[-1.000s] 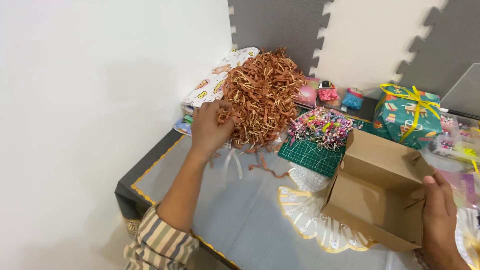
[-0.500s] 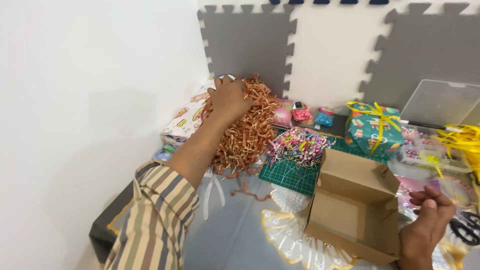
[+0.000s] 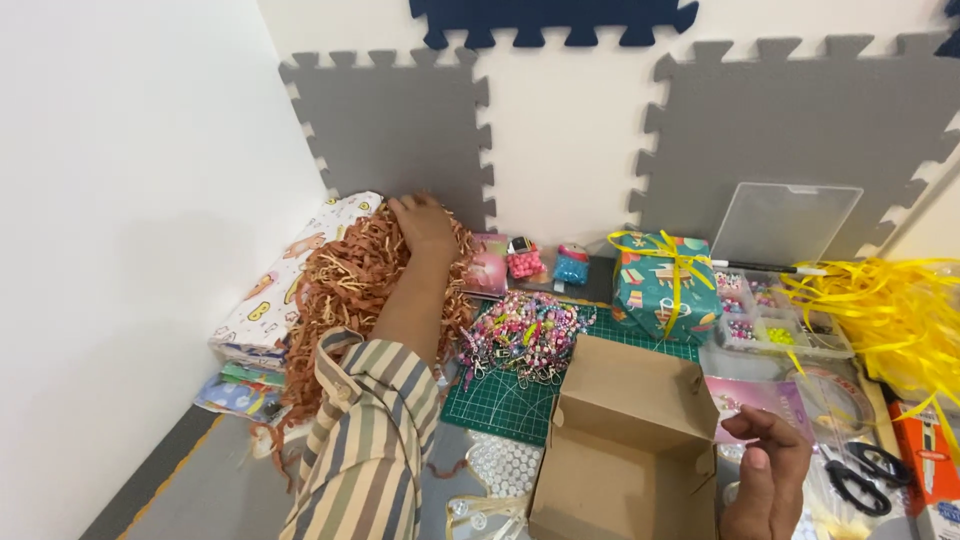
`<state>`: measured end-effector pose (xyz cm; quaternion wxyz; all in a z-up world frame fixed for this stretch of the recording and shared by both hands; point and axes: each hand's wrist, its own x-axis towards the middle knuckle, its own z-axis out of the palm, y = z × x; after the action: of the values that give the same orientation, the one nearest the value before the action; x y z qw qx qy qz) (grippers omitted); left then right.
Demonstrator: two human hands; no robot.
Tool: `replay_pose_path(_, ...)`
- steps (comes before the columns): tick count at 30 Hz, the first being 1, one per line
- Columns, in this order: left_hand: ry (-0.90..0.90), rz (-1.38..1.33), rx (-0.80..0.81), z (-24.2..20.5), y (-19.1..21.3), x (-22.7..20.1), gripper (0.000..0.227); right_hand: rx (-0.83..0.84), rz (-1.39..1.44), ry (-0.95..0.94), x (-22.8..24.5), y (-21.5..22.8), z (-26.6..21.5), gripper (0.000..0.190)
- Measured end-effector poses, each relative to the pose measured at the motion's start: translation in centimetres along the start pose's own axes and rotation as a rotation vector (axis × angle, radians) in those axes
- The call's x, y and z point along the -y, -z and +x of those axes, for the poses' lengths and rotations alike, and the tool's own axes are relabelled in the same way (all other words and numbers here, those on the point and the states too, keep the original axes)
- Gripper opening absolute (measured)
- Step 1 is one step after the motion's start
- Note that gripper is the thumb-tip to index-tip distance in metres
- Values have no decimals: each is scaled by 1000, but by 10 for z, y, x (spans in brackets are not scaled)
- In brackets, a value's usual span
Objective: Assembling a small cardboard box and filling it with shredded paper and a keychain
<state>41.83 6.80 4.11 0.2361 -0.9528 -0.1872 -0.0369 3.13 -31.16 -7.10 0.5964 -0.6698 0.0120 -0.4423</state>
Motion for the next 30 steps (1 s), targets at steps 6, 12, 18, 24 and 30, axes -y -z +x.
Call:
replay_pose_path(6, 32, -245, 46, -7, 41, 28, 59, 36, -9, -63, 14, 0, 1, 52)
replay_pose_path(12, 113, -909, 93, -22, 76, 101, 40, 64, -16, -120, 24, 2, 0, 46)
replay_pose_path(18, 250, -1287, -150, 24, 45, 148, 31, 141, -81, -53, 20, 9, 5, 34)
replay_pose_path(24, 163, -1249, 29, -24, 68, 185, 13, 189, -109, -68, 32, 10, 8, 31)
replay_pose_path(30, 21, -884, 139, -73, 92, 205, 34, 251, -115, 85, 10, 15, 11, 32)
